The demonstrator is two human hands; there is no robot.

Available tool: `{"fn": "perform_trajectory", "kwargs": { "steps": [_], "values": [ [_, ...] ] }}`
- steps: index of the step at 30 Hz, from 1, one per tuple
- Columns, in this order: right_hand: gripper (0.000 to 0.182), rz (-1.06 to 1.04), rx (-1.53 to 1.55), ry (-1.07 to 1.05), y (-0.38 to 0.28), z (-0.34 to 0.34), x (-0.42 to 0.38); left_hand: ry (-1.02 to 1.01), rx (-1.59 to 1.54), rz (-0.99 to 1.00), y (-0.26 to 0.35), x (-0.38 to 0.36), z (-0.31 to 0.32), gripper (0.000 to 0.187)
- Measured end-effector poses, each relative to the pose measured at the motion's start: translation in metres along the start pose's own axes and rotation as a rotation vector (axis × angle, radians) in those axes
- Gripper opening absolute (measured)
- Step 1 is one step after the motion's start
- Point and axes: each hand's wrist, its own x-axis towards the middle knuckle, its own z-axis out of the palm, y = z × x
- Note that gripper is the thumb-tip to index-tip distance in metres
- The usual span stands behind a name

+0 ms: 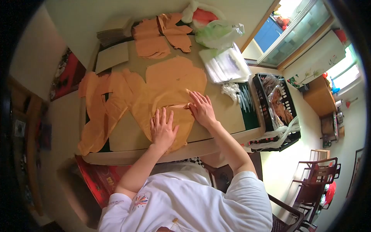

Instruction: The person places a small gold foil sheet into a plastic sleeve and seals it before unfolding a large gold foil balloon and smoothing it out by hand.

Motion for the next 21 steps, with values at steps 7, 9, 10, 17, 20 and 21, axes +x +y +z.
{"fn": "perform_trajectory", "kwargs": {
  "steps": [7,9,10,17,20,21],
  "values": [
    [0.050,0.009,-0.007,-0.002,-0.001,0.000,-0.001,0.063,-0.973,0.214,0.022,0.004,-0.123,0.030],
    [0.049,0.012,-0.020,0.002,0.002,0.004,0.000,0.047,-1.321,0.442,0.023,-0.020,-0.193,0.020],
    [0.049,0.013,-0.019,0.000,0.003,0.004,0.000,-0.001,-1.691,0.566,0.024,-0.030,-0.218,0.018],
    [0.049,0.020,-0.015,0.004,0.002,0.004,0.000,-0.482,-2.422,0.801,0.015,-0.031,-0.285,0.032],
    [0.049,0.016,-0.014,0.007,0.002,0.004,-0.001,-0.471,-2.467,0.814,0.023,-0.033,-0.284,0.032],
    [0.049,0.013,-0.012,0.007,0.002,0.004,-0.001,-0.463,-2.476,0.824,0.023,-0.033,-0.284,0.032]
  ]
}}
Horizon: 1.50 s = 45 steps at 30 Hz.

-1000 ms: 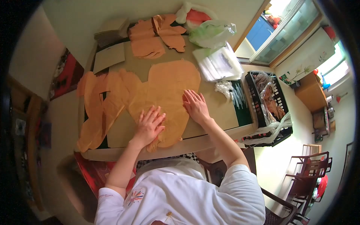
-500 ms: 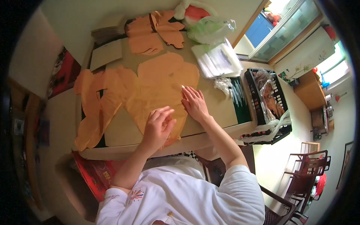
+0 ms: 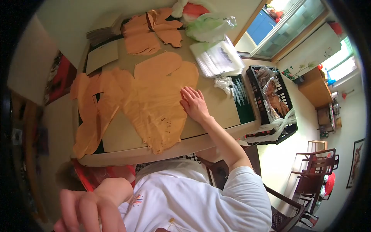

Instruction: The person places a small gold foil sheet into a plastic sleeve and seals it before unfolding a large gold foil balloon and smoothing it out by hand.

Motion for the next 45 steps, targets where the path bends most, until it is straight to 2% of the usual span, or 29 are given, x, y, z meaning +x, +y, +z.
{"fn": "perform_trajectory", "kwargs": {
  "steps": [4,19,25,28,29,31,33,34,36,38,40,42,45],
  "values": [
    [0.049,0.002,0.002,-0.007,0.000,-0.001,0.001,-0.001,-0.003,0.051,-0.001,-0.001,-0.002,0.031],
    [0.048,-0.001,0.015,-0.001,-0.001,-0.002,0.000,-0.060,0.025,0.000,0.014,-0.005,-0.006,0.030],
    [0.049,0.002,0.012,-0.005,0.000,-0.001,0.000,-0.094,0.021,0.018,0.011,-0.006,-0.007,0.034],
    [0.049,0.009,0.025,-0.016,0.001,-0.001,0.000,-0.150,0.124,0.088,0.010,-0.013,-0.018,0.041],
    [0.050,0.016,0.040,-0.020,0.002,-0.001,0.000,0.032,0.264,0.238,-0.002,-0.027,-0.016,0.032],
    [0.050,0.002,0.026,-0.035,0.000,-0.001,0.001,0.417,0.782,0.241,-0.013,-0.055,-0.033,0.017],
    [0.050,-0.035,-0.038,-0.054,-0.007,-0.006,0.003,0.579,1.503,0.012,-0.010,-0.062,-0.092,0.017],
    [0.050,-0.054,-0.055,-0.086,-0.007,-0.006,0.005,0.591,1.880,-0.251,-0.009,-0.069,-0.122,0.025],
    [0.051,-0.095,-0.088,-0.151,-0.004,-0.005,0.011,0.576,2.156,-0.432,-0.023,-0.107,-0.186,0.038],
    [0.050,-0.104,-0.080,-0.171,0.004,-0.009,0.021,0.525,2.253,-0.606,-0.033,-0.143,-0.220,0.046],
    [0.049,-0.106,-0.069,-0.176,0.016,-0.011,0.025,0.474,2.324,-0.733,-0.031,-0.155,-0.226,0.052],
    [0.049,-0.111,-0.066,-0.172,0.022,-0.015,0.027,0.428,2.374,-0.807,-0.029,-0.158,-0.227,0.054],
    [0.048,-0.140,-0.069,-0.152,0.026,-0.014,0.024,0.423,2.399,-0.788,-0.026,-0.163,-0.232,0.054]
  ]
}}
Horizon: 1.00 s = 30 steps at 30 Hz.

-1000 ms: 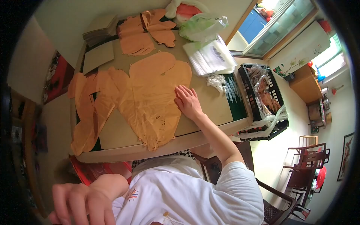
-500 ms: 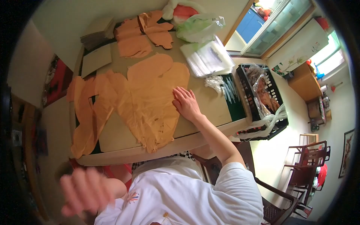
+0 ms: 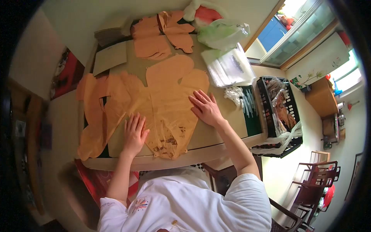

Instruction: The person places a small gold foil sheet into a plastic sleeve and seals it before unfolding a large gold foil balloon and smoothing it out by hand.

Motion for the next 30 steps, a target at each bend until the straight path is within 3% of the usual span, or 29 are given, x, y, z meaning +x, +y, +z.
{"fn": "perform_trajectory", "kwargs": {
  "steps": [9,24,30],
  "values": [
    [0.048,-0.075,0.055,0.065,0.002,-0.001,-0.003,-0.069,-0.116,0.265,0.031,0.041,0.005,0.049],
    [0.051,-0.022,0.110,0.089,0.003,-0.001,-0.003,-0.067,-0.081,0.284,0.038,0.021,0.009,0.050],
    [0.049,-0.022,0.183,0.132,0.006,-0.006,0.023,0.056,-0.078,0.262,0.019,0.058,-0.010,0.041]
  ]
}}
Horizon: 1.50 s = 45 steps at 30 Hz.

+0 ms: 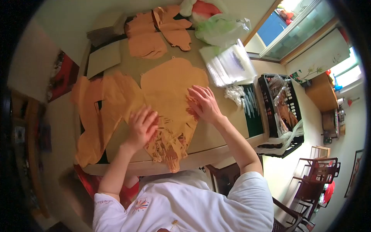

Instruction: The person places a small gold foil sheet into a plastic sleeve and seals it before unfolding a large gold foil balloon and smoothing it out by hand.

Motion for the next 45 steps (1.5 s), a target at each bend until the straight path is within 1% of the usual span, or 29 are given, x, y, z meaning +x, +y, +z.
{"fn": "perform_trajectory", "kwargs": {
  "steps": [3,6,7,8,9,11,12,13,15,18,21,24,27,30,32,34,36,39,42,45],
  "values": [
    [0.049,-0.046,0.003,-0.019,-0.010,-0.003,0.055,-0.002,0.007,0.001,-0.043,0.047,-0.009,0.036],
    [0.045,-0.121,-0.040,0.037,-0.005,0.021,0.120,0.038,0.010,-0.074,-0.086,0.104,-0.008,0.032],
    [0.043,-0.152,-0.059,0.052,-0.002,0.031,0.142,0.026,-0.022,-0.111,-0.100,0.122,-0.005,0.030],
    [0.039,-0.152,-0.044,0.094,0.005,0.050,0.161,0.015,-0.055,-0.149,-0.115,0.139,0.001,0.029],
    [0.039,-0.146,-0.038,0.091,0.005,0.060,0.179,0.004,-0.090,-0.185,-0.130,0.156,0.007,0.028],
    [0.038,-0.128,-0.028,0.079,0.010,0.079,0.210,-0.027,-0.031,-0.185,-0.160,0.188,0.026,0.027],
    [0.037,-0.168,0.003,0.091,0.017,0.092,0.225,-0.048,-0.004,-0.187,-0.170,0.199,0.033,0.027],
    [0.036,-0.158,-0.031,0.089,0.025,0.104,0.234,0.026,0.060,-0.163,-0.177,0.205,0.041,0.025],
    [0.035,-0.130,-0.097,0.082,0.029,0.118,0.246,0.166,0.183,-0.115,-0.180,0.211,0.051,0.020],
    [0.035,-0.219,-0.023,0.079,0.036,0.128,0.257,-0.130,0.231,-0.189,-0.181,0.223,0.044,0.017],
    [0.035,-0.126,-0.001,-0.109,0.027,0.120,0.266,-0.152,0.218,-0.260,-0.178,0.232,0.033,0.016],
    [0.033,-0.163,0.002,0.071,0.033,0.136,0.267,-0.137,0.121,-0.204,-0.173,0.232,0.022,0.017],
    [0.030,-0.192,0.034,0.102,0.037,0.139,0.267,-0.183,0.270,-0.118,-0.177,0.230,0.026,0.018],
    [0.027,-0.174,-0.015,0.119,0.031,0.135,0.270,-0.103,0.326,-0.056,-0.193,0.233,0.035,0.018],
    [0.025,-0.168,-0.056,0.089,0.027,0.130,0.277,-0.009,0.230,-0.170,-0.203,0.239,0.035,0.012],
    [0.022,-0.132,-0.080,0.051,0.022,0.125,0.279,0.045,0.107,-0.269,-0.204,0.239,0.038,0.010],
    [0.019,-0.087,-0.092,0.012,0.022,0.123,0.287,0.078,-0.033,-0.356,-0.196,0.241,0.025,0.010],
    [0.018,-0.094,-0.135,0.043,0.022,0.125,0.294,0.059,-0.197,-0.454,-0.203,0.243,0.028,0.016],
    [0.018,0.254,0.015,0.065,0.015,0.124,0.304,0.226,-0.200,-0.316,-0.211,0.236,0.038,0.014],
    [0.018,0.442,0.310,0.169,0.020,0.129,0.313,0.374,-0.103,-0.297,-0.201,0.230,0.041,0.009]
  ]
}}
